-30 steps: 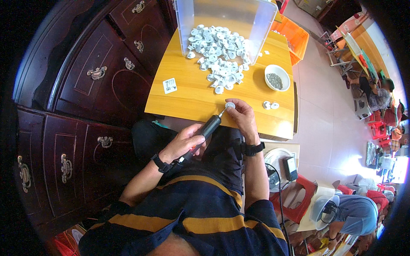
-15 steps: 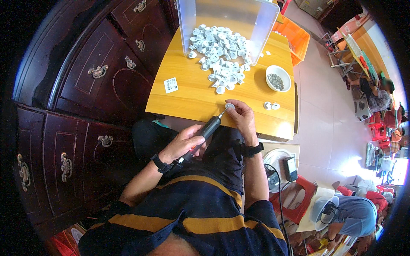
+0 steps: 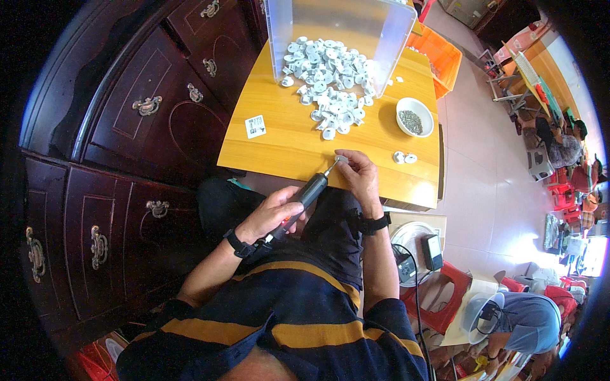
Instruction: Assembling small plastic components using a power screwdriver.
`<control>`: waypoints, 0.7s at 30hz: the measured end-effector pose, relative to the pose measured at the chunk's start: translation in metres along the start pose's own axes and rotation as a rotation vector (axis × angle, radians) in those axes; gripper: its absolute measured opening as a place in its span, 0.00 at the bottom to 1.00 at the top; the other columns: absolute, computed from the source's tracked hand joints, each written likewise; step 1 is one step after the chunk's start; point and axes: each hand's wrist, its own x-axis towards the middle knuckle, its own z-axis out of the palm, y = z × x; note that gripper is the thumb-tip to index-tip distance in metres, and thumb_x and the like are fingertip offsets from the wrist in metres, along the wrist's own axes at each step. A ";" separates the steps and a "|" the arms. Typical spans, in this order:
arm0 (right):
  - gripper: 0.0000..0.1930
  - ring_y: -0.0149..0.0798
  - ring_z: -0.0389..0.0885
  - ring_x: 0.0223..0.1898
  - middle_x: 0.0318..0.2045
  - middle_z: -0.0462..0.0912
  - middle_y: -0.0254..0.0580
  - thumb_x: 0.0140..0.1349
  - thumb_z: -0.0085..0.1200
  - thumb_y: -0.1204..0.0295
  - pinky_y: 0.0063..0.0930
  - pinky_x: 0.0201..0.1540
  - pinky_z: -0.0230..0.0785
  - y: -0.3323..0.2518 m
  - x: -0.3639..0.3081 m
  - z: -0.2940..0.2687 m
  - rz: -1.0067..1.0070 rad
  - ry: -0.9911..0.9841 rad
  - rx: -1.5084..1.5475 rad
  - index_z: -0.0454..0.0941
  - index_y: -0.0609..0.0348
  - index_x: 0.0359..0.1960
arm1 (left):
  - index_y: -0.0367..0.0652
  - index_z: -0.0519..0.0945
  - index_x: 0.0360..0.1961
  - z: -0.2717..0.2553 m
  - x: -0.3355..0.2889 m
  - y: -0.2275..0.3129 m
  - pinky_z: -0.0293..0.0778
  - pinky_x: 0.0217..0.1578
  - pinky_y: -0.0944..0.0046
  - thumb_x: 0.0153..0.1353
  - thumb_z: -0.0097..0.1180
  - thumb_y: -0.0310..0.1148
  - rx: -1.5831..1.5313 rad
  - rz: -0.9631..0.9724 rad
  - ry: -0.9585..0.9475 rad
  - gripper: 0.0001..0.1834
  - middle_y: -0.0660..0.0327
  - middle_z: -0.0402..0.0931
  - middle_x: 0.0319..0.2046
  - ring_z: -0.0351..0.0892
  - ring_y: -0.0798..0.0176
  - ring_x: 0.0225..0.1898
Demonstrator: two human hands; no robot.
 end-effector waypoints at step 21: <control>0.12 0.25 0.79 0.35 0.36 0.83 0.33 0.58 0.60 0.79 0.20 0.41 0.73 0.004 0.001 0.001 -0.061 0.018 -0.058 0.83 0.59 0.45 | 0.41 0.70 0.53 0.000 -0.002 -0.002 0.73 0.25 0.75 0.66 0.51 0.37 -0.001 0.003 -0.008 0.18 0.65 0.75 0.31 0.74 0.74 0.23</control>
